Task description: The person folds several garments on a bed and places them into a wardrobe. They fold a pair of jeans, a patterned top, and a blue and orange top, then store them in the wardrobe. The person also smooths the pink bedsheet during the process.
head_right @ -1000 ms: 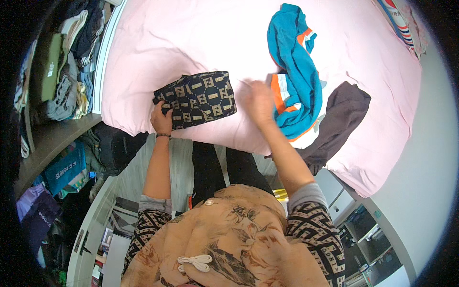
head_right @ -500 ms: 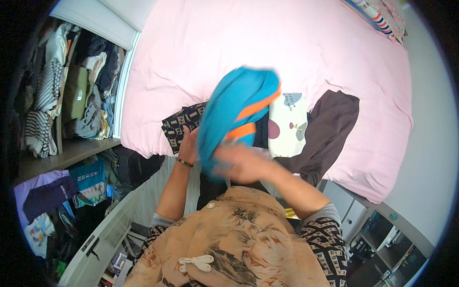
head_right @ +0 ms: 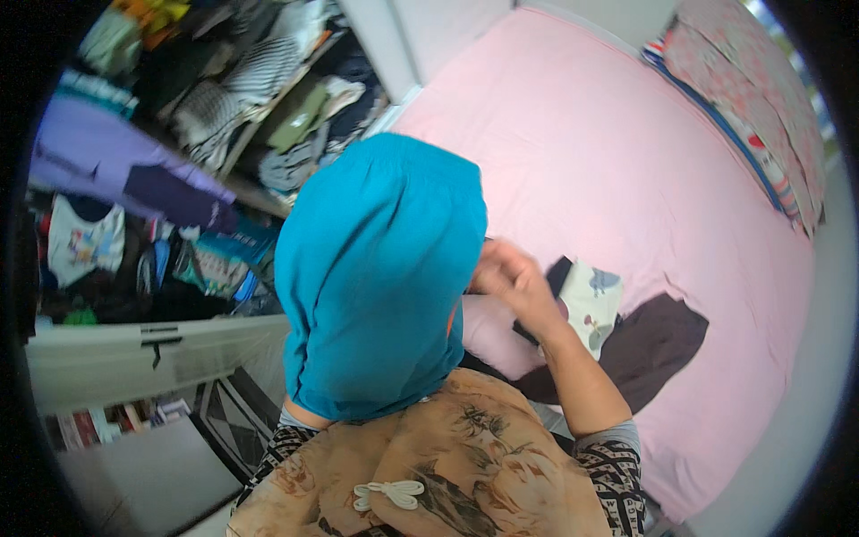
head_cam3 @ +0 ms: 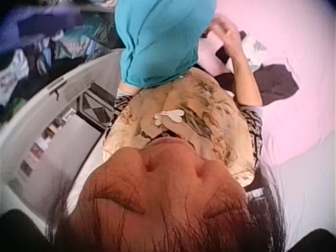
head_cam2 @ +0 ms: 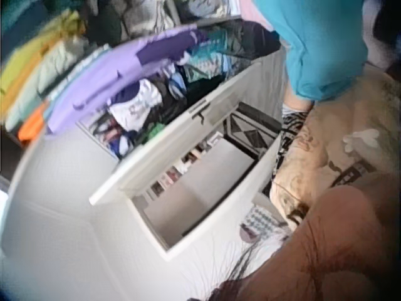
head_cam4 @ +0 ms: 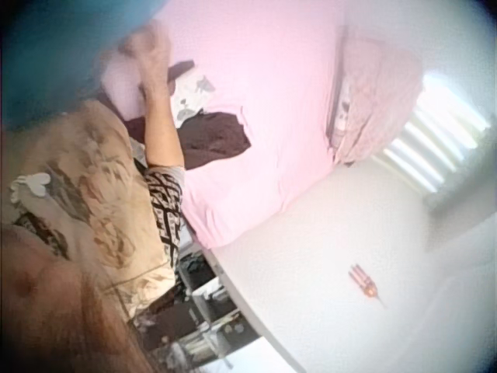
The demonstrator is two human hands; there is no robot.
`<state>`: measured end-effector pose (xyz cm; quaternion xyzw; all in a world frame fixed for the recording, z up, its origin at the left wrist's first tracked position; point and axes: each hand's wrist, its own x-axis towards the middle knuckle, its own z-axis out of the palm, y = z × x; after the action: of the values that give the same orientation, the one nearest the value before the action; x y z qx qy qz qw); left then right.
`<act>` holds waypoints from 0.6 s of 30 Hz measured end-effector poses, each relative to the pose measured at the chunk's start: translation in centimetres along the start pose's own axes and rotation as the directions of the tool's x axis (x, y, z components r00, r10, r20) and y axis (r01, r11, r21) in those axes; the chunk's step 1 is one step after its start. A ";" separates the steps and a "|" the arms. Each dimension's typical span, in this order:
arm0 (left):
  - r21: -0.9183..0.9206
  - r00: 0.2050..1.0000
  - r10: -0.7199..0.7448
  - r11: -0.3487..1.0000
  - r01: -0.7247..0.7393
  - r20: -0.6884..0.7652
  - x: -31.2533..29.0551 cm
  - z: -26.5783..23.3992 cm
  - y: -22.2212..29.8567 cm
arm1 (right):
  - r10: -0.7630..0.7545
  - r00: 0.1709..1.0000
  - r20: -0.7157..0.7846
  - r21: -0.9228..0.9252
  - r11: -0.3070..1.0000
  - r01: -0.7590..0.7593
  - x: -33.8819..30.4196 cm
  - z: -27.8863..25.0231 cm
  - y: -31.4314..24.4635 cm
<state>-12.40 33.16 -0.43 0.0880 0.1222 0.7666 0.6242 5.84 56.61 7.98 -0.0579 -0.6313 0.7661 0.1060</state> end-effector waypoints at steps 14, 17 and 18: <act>0.692 0.715 0.681 0.592 -0.413 -0.156 -26.0 5.1 3.6 | 0.348 0.733 0.585 0.343 0.713 -0.612 7.8 26.6 2.1; 0.720 0.614 0.778 0.501 -0.481 -0.131 -32.7 4.7 4.8 | 0.187 0.786 0.590 0.365 0.806 -0.466 7.4 30.0 -1.2; 0.696 0.593 0.801 0.474 -0.539 -0.086 -35.0 4.2 6.6 | 0.128 0.816 0.563 0.349 0.859 -0.376 8.2 32.3 -1.9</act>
<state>-10.16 -2.01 6.12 0.1641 0.4391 0.8688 0.1593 -9.14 28.07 16.53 0.0921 -0.4301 0.8830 -0.1640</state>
